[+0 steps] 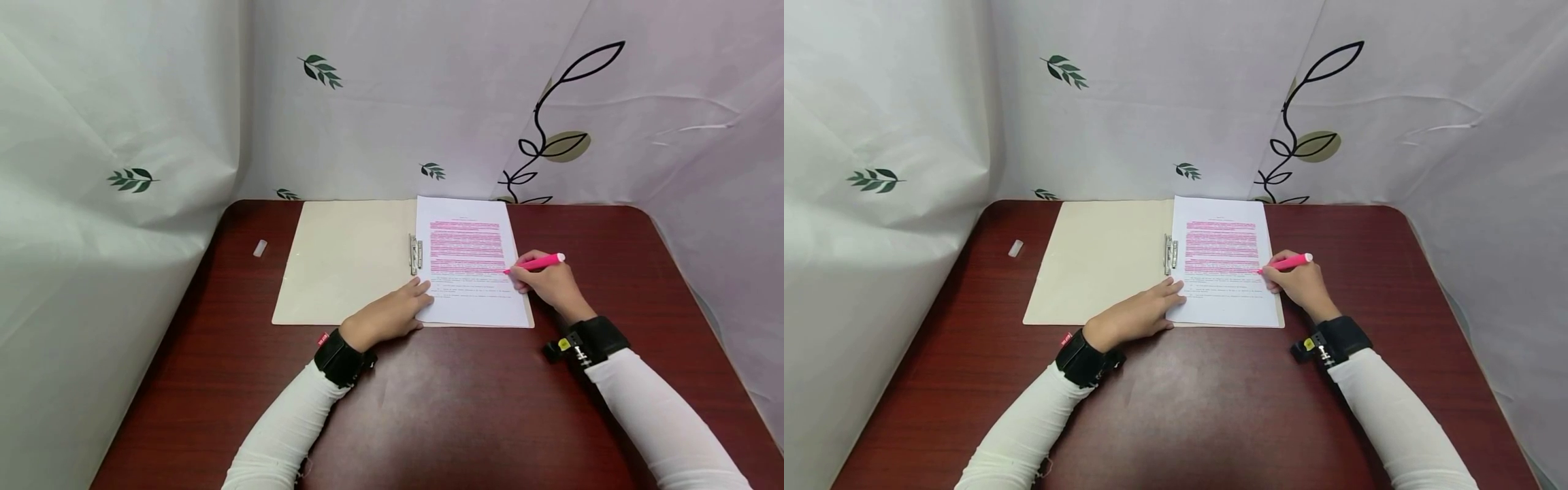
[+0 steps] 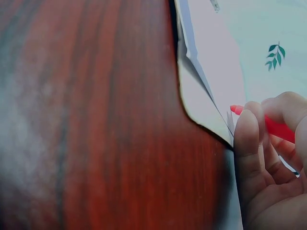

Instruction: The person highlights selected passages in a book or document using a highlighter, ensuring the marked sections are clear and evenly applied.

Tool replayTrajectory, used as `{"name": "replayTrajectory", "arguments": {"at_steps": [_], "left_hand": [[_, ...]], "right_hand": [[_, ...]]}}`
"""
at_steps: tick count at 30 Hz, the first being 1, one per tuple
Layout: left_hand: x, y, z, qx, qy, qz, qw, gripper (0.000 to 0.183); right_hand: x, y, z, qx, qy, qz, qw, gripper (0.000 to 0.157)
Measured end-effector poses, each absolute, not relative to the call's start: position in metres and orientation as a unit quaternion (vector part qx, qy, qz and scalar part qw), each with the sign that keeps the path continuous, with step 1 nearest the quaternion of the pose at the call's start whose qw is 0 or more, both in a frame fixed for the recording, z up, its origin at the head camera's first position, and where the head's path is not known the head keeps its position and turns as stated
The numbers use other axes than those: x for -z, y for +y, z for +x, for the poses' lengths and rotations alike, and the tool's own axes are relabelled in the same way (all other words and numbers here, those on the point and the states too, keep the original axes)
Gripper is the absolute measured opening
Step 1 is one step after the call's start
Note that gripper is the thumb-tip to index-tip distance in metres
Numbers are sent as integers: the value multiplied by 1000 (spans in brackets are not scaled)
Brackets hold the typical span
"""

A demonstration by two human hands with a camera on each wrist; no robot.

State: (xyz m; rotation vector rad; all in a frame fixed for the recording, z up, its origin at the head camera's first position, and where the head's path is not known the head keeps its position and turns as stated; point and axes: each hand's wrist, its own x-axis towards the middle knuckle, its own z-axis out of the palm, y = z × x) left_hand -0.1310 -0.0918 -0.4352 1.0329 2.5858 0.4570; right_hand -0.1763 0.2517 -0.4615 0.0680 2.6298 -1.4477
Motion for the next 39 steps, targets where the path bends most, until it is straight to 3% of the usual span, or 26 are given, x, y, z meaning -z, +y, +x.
{"name": "replayTrajectory", "arguments": {"at_steps": [19, 39], "left_hand": [[436, -93, -130, -160, 906, 359, 159, 46], [436, -92, -132, -156, 905, 359, 167, 49]], "right_hand": [[456, 254, -180, 588, 806, 11, 67, 29], [453, 201, -194, 555, 829, -40, 59, 25]]}}
